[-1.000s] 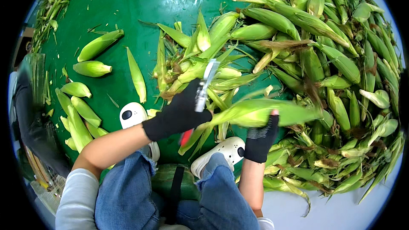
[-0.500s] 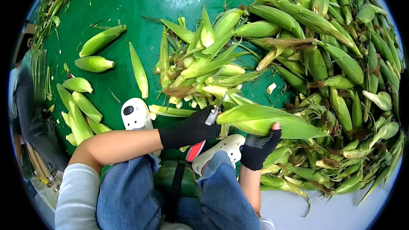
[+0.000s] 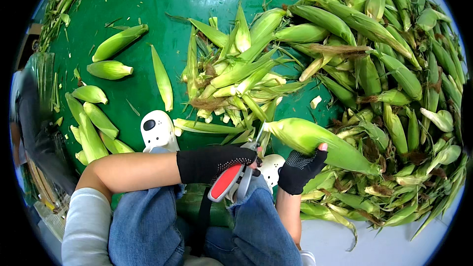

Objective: The person sits on a green floor and uses shears to trim the husks and silks off corn cobs. They pick up cobs from a large pile, cut the ends, and place the trimmed cobs into a red basket while discarding the husks.

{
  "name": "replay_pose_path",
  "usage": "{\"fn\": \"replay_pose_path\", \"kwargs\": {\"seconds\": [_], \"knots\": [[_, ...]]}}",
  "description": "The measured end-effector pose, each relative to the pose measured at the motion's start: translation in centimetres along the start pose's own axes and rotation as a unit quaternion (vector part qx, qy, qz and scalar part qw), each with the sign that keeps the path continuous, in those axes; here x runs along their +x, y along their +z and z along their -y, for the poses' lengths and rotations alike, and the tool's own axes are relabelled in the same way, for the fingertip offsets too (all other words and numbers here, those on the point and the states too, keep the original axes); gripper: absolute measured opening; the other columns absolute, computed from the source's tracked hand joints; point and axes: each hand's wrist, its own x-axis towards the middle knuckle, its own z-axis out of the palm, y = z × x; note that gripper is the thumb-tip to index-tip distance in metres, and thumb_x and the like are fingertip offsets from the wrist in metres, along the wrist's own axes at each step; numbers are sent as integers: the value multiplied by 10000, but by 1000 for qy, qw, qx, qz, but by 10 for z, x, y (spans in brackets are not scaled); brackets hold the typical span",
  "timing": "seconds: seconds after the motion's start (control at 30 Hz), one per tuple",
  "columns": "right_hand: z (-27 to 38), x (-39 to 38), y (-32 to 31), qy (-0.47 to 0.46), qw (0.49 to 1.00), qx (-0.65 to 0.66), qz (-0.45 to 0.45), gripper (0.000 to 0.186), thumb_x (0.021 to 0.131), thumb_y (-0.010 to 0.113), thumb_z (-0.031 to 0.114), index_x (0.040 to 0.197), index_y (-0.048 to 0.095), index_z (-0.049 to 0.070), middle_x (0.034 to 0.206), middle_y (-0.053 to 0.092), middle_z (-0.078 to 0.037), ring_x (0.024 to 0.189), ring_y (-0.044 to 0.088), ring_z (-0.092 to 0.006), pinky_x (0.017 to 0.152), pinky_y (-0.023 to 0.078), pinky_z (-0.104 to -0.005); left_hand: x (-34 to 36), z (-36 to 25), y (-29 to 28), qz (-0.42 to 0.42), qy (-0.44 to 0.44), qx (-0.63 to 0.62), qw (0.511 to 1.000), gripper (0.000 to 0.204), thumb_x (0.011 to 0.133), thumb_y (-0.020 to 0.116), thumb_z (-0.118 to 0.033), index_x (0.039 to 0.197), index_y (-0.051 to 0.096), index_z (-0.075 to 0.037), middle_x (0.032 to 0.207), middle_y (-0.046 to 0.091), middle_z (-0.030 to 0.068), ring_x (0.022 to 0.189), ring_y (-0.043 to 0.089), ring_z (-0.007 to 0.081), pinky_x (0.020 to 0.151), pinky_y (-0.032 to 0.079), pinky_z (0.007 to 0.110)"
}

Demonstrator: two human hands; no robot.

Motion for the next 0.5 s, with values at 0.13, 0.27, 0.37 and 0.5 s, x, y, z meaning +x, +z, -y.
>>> {"fn": "replay_pose_path", "kwargs": {"seconds": [0.13,0.27,0.37,0.5], "knots": [[-7,-6,-10,-131,967,-206,79,268,942,442,153,1206,408,114,1160,472,-139,1042,481,-228,924,404,-371,14,-1,2,-50,5,-63,997,543,816,559,-176,1323,366,-156,938,563,24,794,561,121,674,483,282],[20,8,17,119,991,69,-1,500,775,636,143,1199,409,6,1129,498,-101,1034,485,-198,926,382,-337,9,-1,-5,-126,41,29,991,405,838,553,-198,1207,421,-98,753,545,24,574,547,137,529,474,279],[30,24,1,94,975,-166,115,884,631,773,151,1331,255,2,1229,423,-122,1078,463,-223,918,396,-343,-6,-24,-12,-165,160,382,895,373,770,604,-195,1066,442,-37,732,527,57,673,528,153,615,445,302],[48,28,-13,71,903,-314,284,831,597,777,194,1286,343,31,1162,490,-145,1070,498,-244,869,428,-350,-14,-60,1,-106,234,668,699,826,678,647,-315,1311,253,41,1125,450,243,1018,495,351,861,418,396]]}}
